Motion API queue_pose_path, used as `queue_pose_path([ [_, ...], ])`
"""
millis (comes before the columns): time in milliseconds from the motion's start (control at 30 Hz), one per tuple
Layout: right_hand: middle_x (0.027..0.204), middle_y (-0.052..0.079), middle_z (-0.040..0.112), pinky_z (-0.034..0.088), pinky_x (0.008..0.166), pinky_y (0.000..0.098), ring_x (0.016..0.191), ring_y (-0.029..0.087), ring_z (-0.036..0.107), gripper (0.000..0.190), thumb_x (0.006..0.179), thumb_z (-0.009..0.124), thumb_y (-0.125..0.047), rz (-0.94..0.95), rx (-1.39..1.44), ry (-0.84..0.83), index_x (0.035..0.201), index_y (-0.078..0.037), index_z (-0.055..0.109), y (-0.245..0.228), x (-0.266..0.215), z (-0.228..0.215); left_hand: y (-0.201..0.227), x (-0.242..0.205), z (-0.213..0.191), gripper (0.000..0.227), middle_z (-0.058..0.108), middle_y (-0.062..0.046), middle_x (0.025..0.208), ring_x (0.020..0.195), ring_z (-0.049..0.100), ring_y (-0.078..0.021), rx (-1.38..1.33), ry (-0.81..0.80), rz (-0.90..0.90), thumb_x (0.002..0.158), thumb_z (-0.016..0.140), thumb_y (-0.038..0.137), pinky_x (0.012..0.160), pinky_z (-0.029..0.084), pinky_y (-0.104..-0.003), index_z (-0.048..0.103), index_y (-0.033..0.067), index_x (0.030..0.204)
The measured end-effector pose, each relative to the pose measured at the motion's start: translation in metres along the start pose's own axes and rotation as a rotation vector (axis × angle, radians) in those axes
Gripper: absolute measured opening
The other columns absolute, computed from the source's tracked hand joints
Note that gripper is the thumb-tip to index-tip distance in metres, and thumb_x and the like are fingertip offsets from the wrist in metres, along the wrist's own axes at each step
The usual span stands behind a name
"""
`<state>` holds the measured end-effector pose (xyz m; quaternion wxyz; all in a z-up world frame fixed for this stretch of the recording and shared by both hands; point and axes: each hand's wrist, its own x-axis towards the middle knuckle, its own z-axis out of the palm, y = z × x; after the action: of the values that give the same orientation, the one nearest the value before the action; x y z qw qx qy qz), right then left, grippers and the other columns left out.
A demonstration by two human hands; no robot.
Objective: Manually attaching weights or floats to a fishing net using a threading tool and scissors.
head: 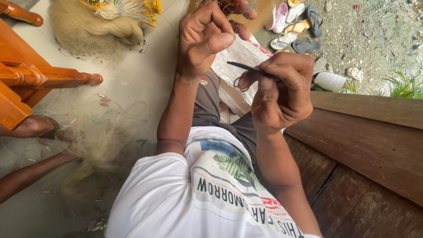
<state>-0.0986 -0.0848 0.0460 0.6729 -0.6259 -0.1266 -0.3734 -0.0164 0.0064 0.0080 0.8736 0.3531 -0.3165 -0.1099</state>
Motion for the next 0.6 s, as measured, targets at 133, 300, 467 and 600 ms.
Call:
queue_pose_path([
  [133, 0.086, 0.008, 0.04, 0.045, 0.049, 0.0217, 0.055, 0.014, 0.043, 0.01, 0.08, 0.045, -0.007, 0.006, 0.01, 0.024, 0.082, 0.003, 0.047, -0.001, 0.003, -0.004, -0.002, 0.0, 0.001, 0.002, 0.042, -0.011, 0.104, 0.099, 0.045, -0.0216, 0.001, -0.004, 0.01, 0.072, 0.045, 0.0, 0.076, 0.046, -0.032, 0.043, 0.0, 0.074],
  [300, 0.087, 0.005, 0.04, 0.045, 0.058, 0.0237, 0.065, 0.014, 0.045, 0.009, 0.077, 0.046, -0.006, -0.103, 0.064, 0.025, 0.086, -0.005, 0.049, 0.007, 0.014, -0.013, -0.002, 0.002, 0.002, 0.002, 0.043, -0.011, 0.101, 0.097, 0.046, -0.0207, 0.038, -0.006, 0.03, 0.071, 0.042, -0.001, 0.074, 0.044, -0.029, 0.042, 0.0008, 0.073],
  [467, 0.091, 0.003, 0.045, 0.044, 0.083, 0.0324, 0.082, 0.017, 0.047, 0.01, 0.078, 0.042, -0.006, -0.058, 0.203, -0.004, 0.088, -0.009, 0.045, -0.002, 0.024, -0.031, -0.001, 0.001, -0.002, 0.002, 0.046, -0.009, 0.1, 0.095, 0.048, -0.0185, 0.053, 0.007, 0.047, 0.072, 0.043, 0.001, 0.067, 0.044, -0.029, 0.042, 0.0018, 0.074],
  [600, 0.081, 0.007, 0.041, 0.038, 0.041, 0.0255, 0.05, 0.015, 0.04, 0.009, 0.086, 0.038, -0.014, -0.05, 0.14, -0.059, 0.092, -0.008, 0.037, -0.012, 0.029, -0.037, -0.003, 0.003, -0.003, 0.002, 0.047, -0.009, 0.096, 0.092, 0.048, -0.0174, 0.07, 0.026, 0.082, 0.072, 0.044, 0.0, 0.064, 0.044, -0.027, 0.043, 0.0014, 0.074],
])
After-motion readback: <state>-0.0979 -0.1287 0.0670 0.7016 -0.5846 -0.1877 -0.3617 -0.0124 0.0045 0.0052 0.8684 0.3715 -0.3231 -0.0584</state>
